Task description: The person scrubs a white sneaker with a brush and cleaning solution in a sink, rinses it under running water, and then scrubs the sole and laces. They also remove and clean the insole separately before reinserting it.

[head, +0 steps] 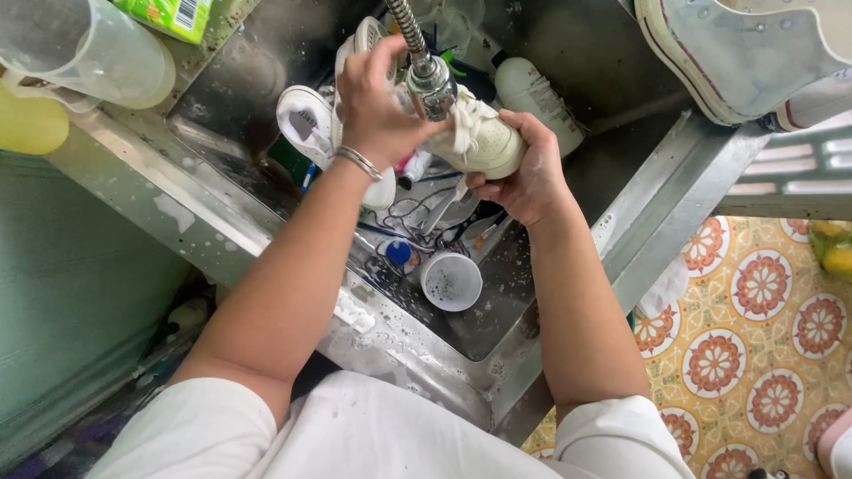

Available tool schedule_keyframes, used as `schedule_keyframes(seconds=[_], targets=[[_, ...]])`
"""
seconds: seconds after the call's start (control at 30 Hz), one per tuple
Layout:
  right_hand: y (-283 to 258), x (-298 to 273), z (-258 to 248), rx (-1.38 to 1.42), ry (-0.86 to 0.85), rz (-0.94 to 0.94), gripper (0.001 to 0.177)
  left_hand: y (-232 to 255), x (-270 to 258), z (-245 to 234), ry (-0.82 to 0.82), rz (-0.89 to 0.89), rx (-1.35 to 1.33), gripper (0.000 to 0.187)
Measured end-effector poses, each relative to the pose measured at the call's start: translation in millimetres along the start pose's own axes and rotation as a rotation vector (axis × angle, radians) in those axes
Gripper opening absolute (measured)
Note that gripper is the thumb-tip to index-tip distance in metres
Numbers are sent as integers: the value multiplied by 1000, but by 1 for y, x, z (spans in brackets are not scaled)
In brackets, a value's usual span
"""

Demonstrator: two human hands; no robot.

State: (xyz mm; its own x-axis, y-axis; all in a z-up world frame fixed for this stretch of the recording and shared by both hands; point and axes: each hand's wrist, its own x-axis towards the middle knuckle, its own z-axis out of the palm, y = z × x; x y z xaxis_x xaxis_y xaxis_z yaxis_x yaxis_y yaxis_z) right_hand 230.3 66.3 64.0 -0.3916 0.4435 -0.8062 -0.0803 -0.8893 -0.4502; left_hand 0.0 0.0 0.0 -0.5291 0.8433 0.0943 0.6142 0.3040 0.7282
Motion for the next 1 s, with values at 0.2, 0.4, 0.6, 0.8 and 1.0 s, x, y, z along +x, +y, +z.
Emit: schedule_keyframes(seconds=[0.2,0.4,0.6,0.8,1.0], targets=[[-4,3,13,-41,-42,88,47,38,7,-50,-425,-741,-625,72],[-5,-16,46,-307,190,-130,61,6,5,-35,-344,-397,-516,60],[9,1,38,-505,157,-146,83,-8,0,-37,-264,-72,-376,69],[8,11,32,-451,241,-223,66,3,8,-66,-560,-387,-695,81],[6,-2,31,-542,299,-342,50,15,6,-40,-516,-528,-363,60]])
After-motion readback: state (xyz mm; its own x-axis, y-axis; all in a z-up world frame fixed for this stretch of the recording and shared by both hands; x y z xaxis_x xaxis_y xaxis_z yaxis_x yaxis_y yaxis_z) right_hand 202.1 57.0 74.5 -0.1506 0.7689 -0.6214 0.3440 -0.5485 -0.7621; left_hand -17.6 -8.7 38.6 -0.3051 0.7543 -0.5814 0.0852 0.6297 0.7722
